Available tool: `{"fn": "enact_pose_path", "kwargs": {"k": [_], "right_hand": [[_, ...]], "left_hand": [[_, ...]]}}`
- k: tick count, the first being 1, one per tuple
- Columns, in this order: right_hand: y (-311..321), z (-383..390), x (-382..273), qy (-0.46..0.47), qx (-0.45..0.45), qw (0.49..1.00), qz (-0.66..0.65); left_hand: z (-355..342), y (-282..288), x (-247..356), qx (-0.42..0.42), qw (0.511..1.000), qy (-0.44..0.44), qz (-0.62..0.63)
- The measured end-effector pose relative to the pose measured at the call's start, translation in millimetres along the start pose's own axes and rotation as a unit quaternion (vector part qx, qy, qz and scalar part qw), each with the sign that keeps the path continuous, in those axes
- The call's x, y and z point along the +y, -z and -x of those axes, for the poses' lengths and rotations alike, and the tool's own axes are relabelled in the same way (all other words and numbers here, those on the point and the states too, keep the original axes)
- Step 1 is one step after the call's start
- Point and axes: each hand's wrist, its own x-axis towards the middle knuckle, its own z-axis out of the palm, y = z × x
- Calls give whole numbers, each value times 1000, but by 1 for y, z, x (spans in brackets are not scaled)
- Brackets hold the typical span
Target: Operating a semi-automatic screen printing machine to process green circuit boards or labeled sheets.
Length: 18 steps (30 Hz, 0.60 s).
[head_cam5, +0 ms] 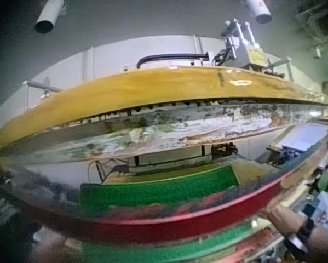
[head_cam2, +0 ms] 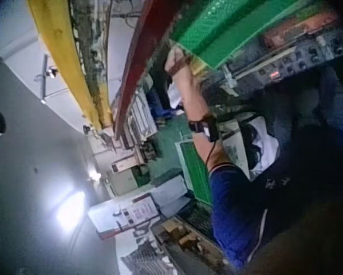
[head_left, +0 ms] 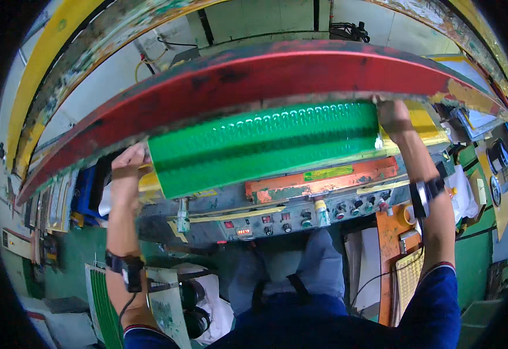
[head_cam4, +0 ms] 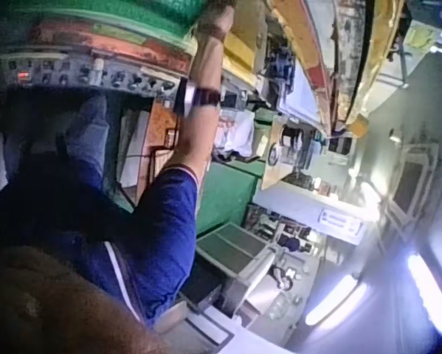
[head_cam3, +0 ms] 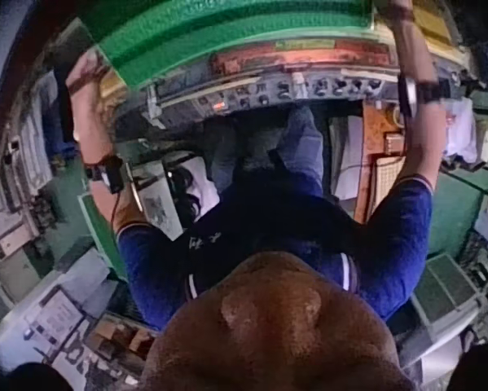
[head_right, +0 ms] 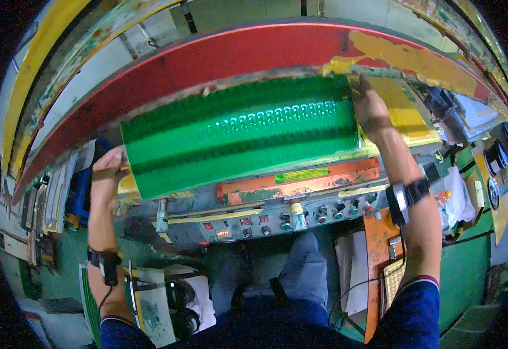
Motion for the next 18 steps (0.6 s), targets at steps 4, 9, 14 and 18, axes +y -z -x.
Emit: {"fn": "enact_pose_path", "kwargs": {"k": [4,9,14,18], "right_hand": [[-93,90,-40,0,30,999,-17],[-113,173,-54,218,140,911,320],[-125,206,-75,288,116,807,503],[-117,197,-75,287,96,851,429]], "left_hand": [[37,49,16,-55,998,30,-32],[86,66,18,-49,998,16,-38],[119,67,3,59,993,-80,68],[95,71,-12,33,930,-108,349]]}}
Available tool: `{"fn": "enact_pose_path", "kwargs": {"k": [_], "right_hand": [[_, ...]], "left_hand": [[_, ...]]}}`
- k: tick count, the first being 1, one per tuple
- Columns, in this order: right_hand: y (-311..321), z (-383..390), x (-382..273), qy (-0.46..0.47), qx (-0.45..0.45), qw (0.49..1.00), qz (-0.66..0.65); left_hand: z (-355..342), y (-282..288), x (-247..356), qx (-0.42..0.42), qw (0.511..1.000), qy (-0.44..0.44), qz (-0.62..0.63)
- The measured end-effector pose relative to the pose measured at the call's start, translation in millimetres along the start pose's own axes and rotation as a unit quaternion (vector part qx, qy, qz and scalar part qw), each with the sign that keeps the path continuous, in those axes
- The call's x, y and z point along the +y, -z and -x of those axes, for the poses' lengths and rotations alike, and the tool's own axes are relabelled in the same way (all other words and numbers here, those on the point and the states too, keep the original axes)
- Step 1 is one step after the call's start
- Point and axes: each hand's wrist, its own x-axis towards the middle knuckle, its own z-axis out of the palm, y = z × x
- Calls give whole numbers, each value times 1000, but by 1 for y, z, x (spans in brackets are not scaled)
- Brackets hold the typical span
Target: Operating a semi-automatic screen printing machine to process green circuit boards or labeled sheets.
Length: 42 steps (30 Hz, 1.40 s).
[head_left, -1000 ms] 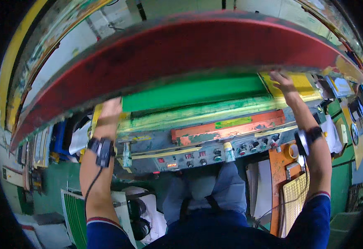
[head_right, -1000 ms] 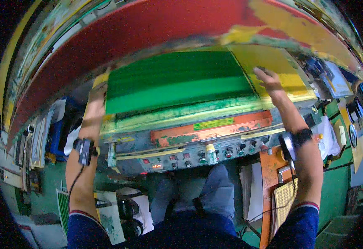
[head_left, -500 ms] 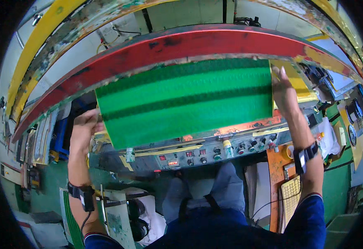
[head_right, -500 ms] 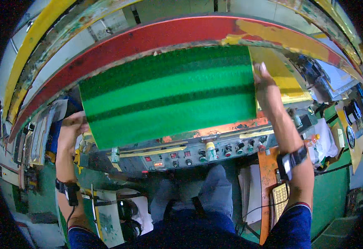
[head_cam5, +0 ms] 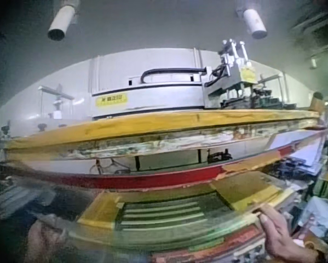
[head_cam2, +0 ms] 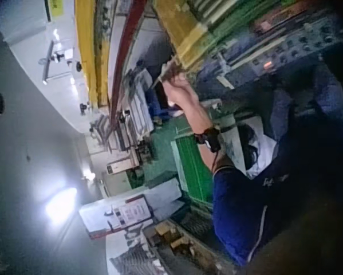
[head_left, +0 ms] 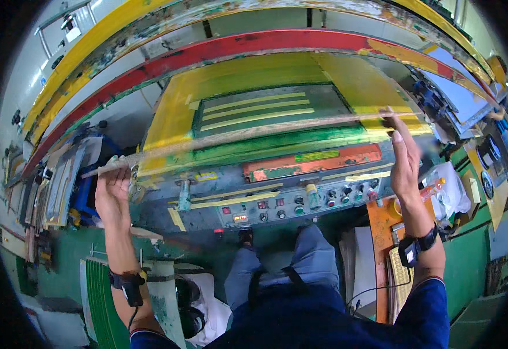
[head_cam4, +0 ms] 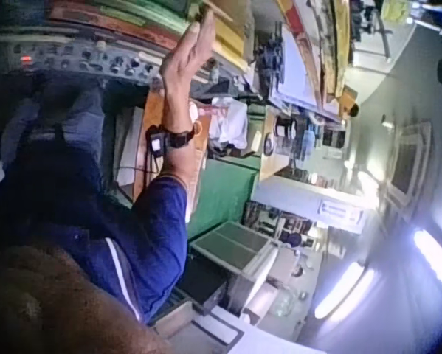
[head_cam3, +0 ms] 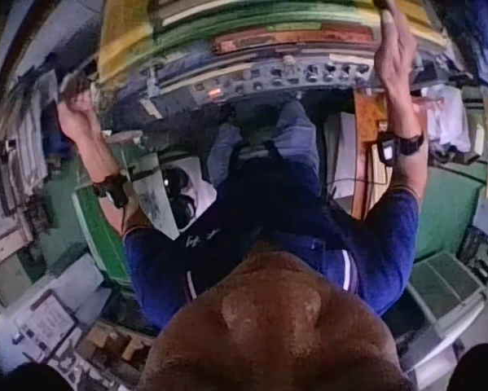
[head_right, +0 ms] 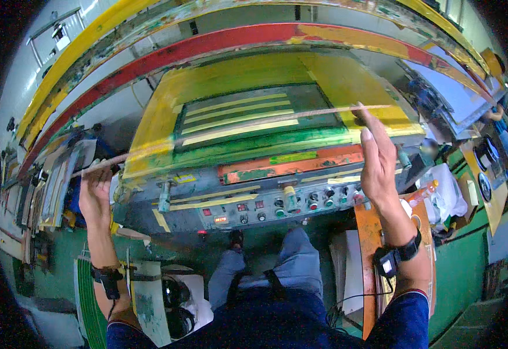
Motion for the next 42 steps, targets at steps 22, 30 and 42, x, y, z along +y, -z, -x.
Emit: {"fn": "enact_pose_path", "kwargs": {"k": [22,30,42], "right_hand": [[-49,-103,260,-268,-25,952,-146],[-22,-93,336,-310,-36,943,-114],[-63,-88,295,-308,10,946,-99]], "left_hand": [[-171,-44,-176,-183,923,78,-328],[-167,-62,-203,-204,898,17,-389],[-164,-43,-203,-203,888,8,-412]]}}
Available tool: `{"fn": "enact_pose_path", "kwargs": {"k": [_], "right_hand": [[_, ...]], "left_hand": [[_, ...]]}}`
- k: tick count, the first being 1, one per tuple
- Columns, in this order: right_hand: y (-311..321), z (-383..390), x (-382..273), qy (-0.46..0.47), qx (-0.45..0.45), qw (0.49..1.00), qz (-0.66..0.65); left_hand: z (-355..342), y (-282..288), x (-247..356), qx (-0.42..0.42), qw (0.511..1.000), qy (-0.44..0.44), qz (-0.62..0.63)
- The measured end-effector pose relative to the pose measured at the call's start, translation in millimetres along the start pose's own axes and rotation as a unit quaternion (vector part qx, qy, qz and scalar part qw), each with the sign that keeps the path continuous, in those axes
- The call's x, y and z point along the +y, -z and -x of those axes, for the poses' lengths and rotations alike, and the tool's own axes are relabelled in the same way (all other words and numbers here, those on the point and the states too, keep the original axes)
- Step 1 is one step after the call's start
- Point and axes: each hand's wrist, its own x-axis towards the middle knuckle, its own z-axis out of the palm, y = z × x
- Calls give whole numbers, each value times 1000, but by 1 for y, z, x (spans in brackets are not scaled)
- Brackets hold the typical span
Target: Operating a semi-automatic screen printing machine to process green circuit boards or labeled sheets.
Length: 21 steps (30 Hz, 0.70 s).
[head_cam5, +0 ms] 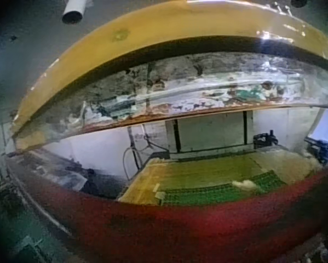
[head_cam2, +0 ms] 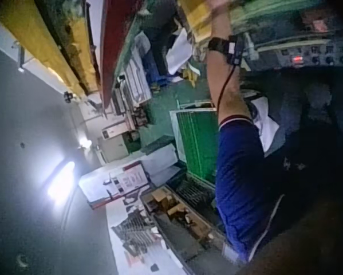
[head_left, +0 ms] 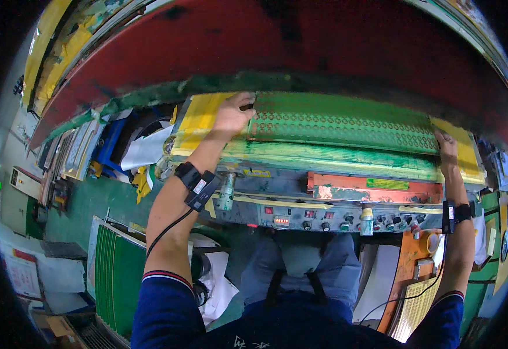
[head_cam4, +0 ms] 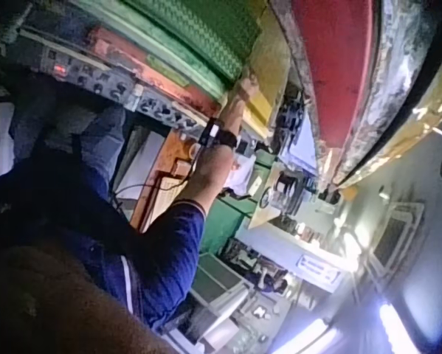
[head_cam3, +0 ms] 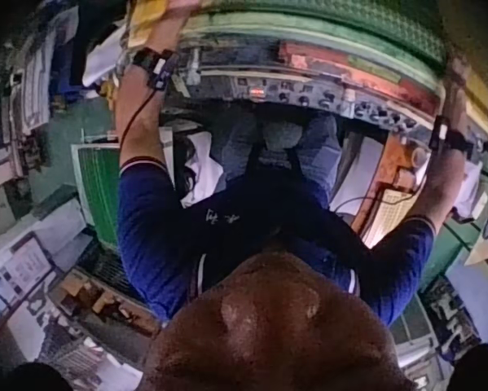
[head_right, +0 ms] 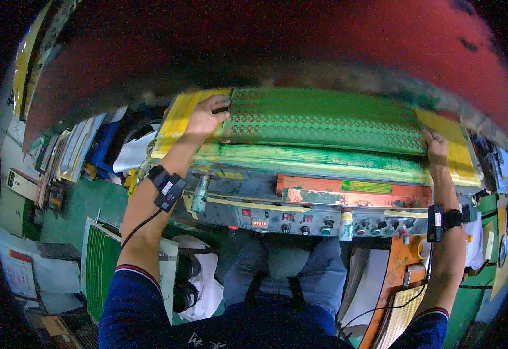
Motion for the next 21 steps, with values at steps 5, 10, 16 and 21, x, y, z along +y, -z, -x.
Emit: {"fn": "enact_pose_path", "kwargs": {"k": [5,10,16,21], "right_hand": [[-19,10,-14,8,-27,999,-19],[22,-15,21,-16,-36,999,-3],[8,-15,18,-25,-37,999,4],[2,8,-1,61,4,998,27]], "left_hand": [[3,9,-10,14,1000,13,-18],[8,-1,43,-20,989,102,-101],[4,12,3,-20,971,-18,-238],[40,-4,46,60,947,116,-294]]}}
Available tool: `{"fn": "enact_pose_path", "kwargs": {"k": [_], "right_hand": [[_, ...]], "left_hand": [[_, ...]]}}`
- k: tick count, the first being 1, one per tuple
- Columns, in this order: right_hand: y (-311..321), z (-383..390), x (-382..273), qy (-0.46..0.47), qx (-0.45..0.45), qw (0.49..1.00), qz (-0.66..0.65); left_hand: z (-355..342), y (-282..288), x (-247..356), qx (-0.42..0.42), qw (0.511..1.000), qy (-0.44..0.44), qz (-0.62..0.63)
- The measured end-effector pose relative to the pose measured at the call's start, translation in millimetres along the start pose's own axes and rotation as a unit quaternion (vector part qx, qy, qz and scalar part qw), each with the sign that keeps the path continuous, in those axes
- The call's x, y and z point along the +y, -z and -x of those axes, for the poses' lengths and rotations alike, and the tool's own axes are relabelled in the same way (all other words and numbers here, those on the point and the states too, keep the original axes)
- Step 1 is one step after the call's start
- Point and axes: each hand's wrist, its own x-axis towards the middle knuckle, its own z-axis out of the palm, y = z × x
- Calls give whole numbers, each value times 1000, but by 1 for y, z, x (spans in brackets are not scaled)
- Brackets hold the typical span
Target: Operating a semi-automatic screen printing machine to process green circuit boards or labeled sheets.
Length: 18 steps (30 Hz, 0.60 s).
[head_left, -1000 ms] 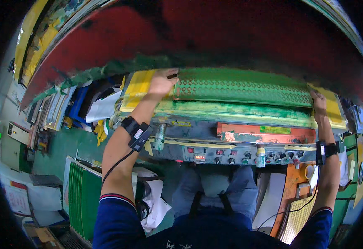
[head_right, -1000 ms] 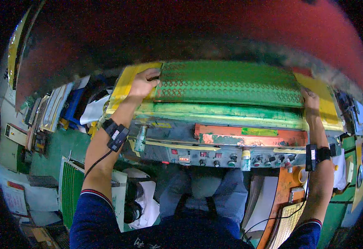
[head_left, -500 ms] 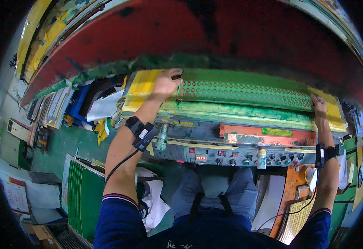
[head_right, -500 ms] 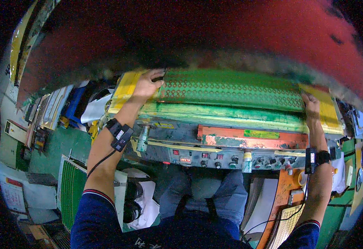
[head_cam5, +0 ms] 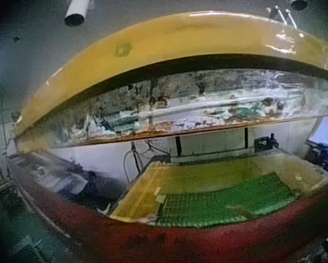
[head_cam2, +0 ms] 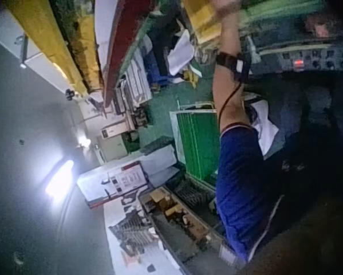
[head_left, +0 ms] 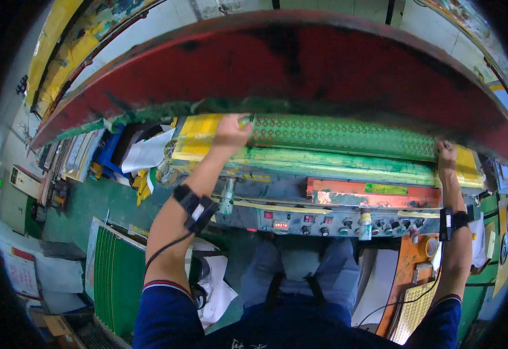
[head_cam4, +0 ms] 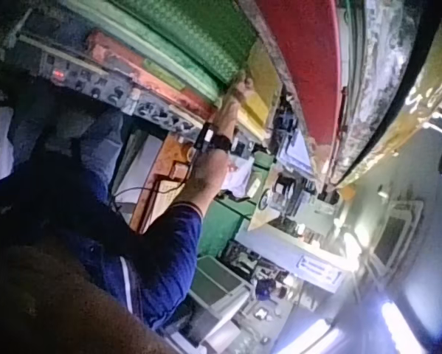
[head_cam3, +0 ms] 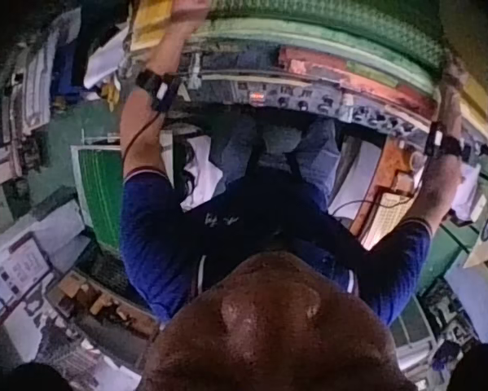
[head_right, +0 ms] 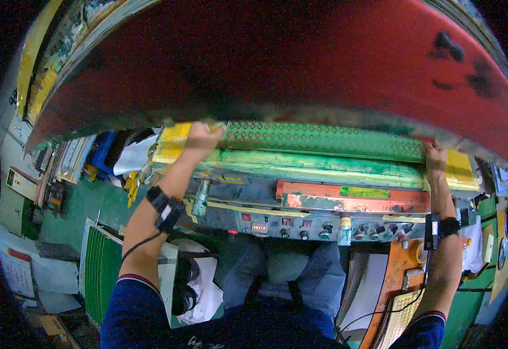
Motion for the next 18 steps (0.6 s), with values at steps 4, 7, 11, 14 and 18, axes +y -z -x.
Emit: {"fn": "enact_pose_path", "kwargs": {"k": [4,7,11,14,18], "right_hand": [[4,-2,7,-15,-45,999,15],[2,-3,8,18,-3,1000,-17],[11,-26,35,-18,-9,999,34],[2,-37,45,52,7,994,99],[33,-58,83,143,-18,964,225]], "left_hand": [[21,-14,-26,84,965,-195,156],[23,-15,-23,88,963,-196,165],[21,-19,-22,103,965,-195,142],[20,-21,-28,120,965,-204,116],[22,-22,-18,111,965,-200,127]]}}
